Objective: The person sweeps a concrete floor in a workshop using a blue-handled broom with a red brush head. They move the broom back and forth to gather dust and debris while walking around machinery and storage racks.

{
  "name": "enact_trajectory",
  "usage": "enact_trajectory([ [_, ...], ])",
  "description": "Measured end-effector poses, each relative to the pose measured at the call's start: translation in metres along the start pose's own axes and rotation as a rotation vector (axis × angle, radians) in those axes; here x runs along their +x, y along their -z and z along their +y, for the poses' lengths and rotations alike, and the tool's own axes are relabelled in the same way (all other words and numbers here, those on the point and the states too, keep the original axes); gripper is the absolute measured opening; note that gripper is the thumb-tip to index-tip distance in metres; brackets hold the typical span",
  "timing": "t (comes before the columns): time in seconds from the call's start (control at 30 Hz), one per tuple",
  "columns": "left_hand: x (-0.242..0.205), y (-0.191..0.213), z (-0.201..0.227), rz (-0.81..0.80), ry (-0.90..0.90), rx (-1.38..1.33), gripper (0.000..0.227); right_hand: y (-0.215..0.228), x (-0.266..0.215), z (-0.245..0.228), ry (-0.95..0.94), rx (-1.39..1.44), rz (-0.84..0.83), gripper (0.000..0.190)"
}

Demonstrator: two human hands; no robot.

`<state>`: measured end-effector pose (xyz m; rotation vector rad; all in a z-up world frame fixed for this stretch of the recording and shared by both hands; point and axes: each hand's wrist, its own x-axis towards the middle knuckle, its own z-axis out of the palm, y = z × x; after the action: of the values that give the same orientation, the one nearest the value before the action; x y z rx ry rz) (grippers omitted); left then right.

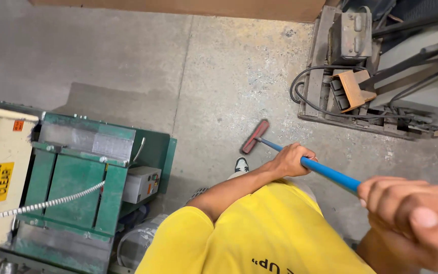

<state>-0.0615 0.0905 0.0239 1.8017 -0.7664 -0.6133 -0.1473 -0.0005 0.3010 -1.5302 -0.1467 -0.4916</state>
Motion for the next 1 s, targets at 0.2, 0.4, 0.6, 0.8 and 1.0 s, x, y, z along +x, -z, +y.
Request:
enact_trajectory([
  [0.2, 0.007, 0.036, -0.039, -0.039, 0.117, 0.233, 0.024, 0.034, -0.023, 0.073, 0.104, 0.194, 0.063, 0.042],
  [0.4, 0.047, 0.097, -0.145, 0.037, 0.45, 0.188, 0.017, 0.027, -0.002, 0.224, -0.078, 0.421, 0.291, 0.041],
  [0.6, 0.089, 0.104, -0.25, 0.143, 0.577, 0.493, 0.017, 0.026, 0.017, 0.307, -0.288, 0.57, 0.276, 0.059],
  [0.8, 0.122, 0.043, -0.166, 0.18, 0.554, 0.442, 0.018, 0.086, 0.063, 0.24, -0.265, 0.339, 0.159, 0.058],
  [1.0, 0.14, -0.074, -0.033, 0.351, 0.325, 0.038, 0.016, 0.138, 0.09, 0.111, 0.078, 0.266, -0.007, 0.059],
])
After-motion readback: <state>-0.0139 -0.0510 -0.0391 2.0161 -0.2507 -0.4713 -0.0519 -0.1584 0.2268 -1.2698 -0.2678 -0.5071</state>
